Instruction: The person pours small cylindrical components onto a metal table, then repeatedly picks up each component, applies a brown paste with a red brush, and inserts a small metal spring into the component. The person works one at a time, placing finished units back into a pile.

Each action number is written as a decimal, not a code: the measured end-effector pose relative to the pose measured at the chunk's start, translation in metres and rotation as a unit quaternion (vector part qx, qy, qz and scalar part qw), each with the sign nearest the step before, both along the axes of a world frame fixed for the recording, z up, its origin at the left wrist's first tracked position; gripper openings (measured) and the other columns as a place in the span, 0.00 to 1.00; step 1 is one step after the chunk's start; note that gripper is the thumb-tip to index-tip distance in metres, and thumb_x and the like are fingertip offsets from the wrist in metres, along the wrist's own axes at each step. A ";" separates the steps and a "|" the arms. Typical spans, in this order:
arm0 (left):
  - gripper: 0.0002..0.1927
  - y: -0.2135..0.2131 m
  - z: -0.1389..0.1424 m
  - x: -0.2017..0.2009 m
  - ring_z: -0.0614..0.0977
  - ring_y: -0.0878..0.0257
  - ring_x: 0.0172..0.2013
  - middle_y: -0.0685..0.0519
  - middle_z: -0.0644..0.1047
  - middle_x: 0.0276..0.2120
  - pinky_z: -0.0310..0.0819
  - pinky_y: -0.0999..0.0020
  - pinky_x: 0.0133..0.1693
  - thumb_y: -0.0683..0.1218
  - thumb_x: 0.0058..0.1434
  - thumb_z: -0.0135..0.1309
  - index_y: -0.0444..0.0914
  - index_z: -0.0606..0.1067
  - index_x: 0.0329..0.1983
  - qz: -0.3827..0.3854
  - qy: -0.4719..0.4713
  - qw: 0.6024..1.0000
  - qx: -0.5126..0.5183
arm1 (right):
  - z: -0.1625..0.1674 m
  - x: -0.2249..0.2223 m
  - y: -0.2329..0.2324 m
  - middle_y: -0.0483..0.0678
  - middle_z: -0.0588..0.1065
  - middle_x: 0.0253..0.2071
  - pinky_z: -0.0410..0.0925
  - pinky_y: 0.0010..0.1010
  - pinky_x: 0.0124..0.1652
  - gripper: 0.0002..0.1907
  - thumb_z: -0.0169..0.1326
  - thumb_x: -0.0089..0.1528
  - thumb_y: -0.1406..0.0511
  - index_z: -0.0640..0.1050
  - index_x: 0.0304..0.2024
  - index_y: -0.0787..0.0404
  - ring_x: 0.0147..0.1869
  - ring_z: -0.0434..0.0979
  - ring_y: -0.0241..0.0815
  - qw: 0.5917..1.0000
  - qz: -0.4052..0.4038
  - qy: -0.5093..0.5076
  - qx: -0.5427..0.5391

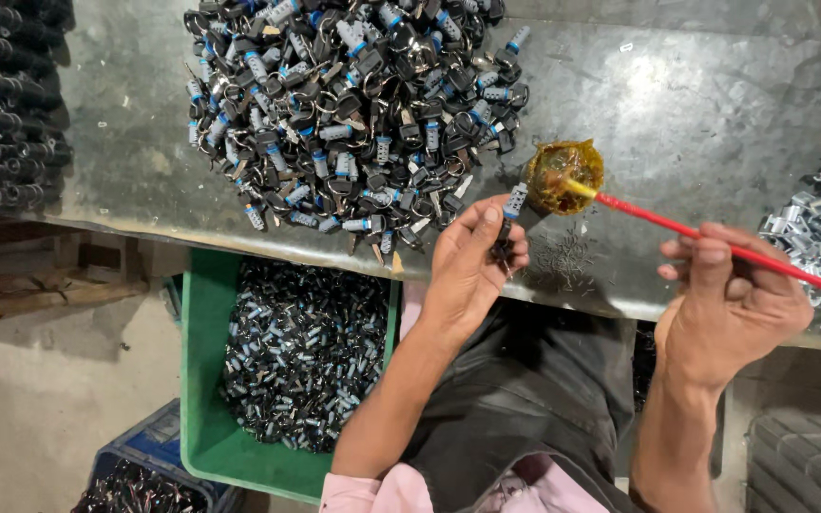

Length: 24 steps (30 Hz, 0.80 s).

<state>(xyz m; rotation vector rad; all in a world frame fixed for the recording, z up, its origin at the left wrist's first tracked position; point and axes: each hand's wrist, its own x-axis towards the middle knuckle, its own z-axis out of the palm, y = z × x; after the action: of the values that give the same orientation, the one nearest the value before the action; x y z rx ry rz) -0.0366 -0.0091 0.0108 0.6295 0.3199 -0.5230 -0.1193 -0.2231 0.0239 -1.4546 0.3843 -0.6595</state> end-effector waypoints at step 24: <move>0.16 0.069 0.027 0.075 0.77 0.55 0.40 0.54 0.75 0.37 0.65 0.55 0.42 0.57 0.62 0.62 0.42 0.74 0.41 0.046 -0.336 0.373 0.863 | 0.019 0.014 0.096 0.48 0.74 0.29 0.67 0.34 0.30 0.16 0.63 0.59 0.64 0.84 0.50 0.53 0.27 0.71 0.42 0.874 0.321 0.222 -0.289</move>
<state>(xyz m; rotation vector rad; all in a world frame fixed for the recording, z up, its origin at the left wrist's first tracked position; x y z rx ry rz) 0.0384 0.0598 0.0382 2.8142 -0.0407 0.5294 -0.1049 -0.1270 0.0426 -2.1717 0.0207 0.1382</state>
